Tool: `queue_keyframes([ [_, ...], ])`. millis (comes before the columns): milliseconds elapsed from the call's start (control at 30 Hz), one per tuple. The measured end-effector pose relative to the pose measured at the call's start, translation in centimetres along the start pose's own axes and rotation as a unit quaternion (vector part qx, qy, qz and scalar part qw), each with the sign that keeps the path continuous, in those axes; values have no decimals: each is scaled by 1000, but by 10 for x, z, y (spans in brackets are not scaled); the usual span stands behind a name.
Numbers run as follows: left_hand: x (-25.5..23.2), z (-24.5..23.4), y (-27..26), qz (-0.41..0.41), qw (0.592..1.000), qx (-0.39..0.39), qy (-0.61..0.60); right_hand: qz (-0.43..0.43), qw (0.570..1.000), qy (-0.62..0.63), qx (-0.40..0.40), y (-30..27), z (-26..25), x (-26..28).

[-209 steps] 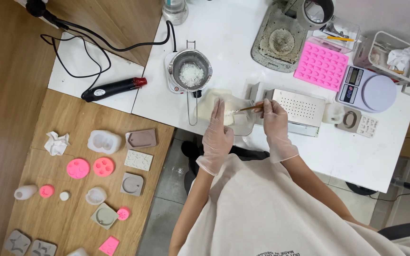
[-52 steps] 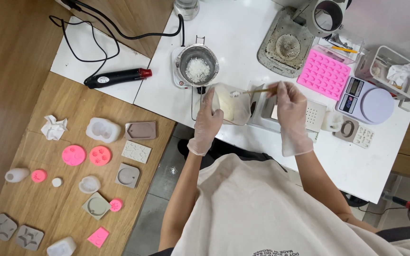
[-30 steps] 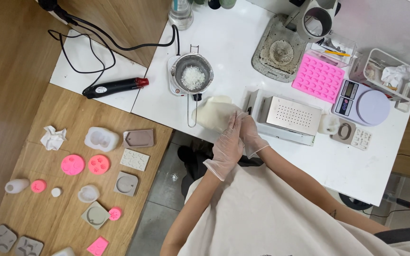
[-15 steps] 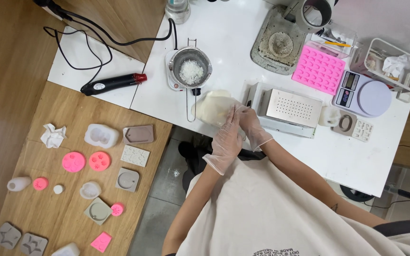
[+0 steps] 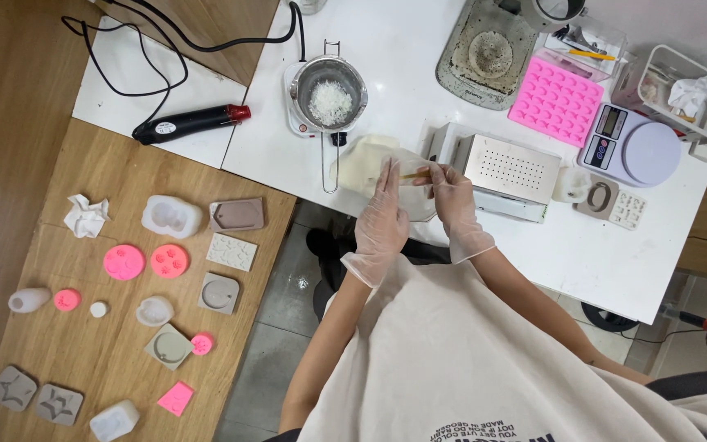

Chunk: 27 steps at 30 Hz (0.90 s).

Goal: Scooping wax flakes from a plastic bag into a small melting pot using a small spatula.

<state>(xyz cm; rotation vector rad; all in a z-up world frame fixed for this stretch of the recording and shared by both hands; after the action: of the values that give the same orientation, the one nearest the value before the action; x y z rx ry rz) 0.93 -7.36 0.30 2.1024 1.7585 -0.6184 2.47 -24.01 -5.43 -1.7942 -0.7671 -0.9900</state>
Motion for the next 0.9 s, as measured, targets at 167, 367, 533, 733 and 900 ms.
queue_keyframes([
  [167, 15, -23, 8, -14, 995, -6, -97, -63, 996, 62, 4, -10, -20, 27],
  [367, 29, -54, 25, -70, 970, -21, -230, -82, 992, 95, -24, -7, -40, 56],
  [533, 39, -59, 38, -125, 948, 9, -292, -112, 989, 98, -22, -4, -45, 85],
  [733, 114, 26, 73, -218, 894, 37, -390, -129, 987, 96, -22, 1, -34, 115],
  [900, 119, 14, 75, -258, 859, 17, -441, -125, 987, 101, -10, 19, -13, 133],
])
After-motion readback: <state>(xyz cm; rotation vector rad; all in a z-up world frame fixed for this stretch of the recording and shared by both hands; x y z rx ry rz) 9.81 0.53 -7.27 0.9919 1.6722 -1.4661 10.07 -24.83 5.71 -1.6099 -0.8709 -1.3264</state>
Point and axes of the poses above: each hand's wrist, its own y-axis towards the middle knuckle, its own z-axis out of the palm, x = y × z, the point moved 10 cm from there along y, towards the middle knuckle, and after that the axes turned 11 degrees about y, right-handed, at the moved point
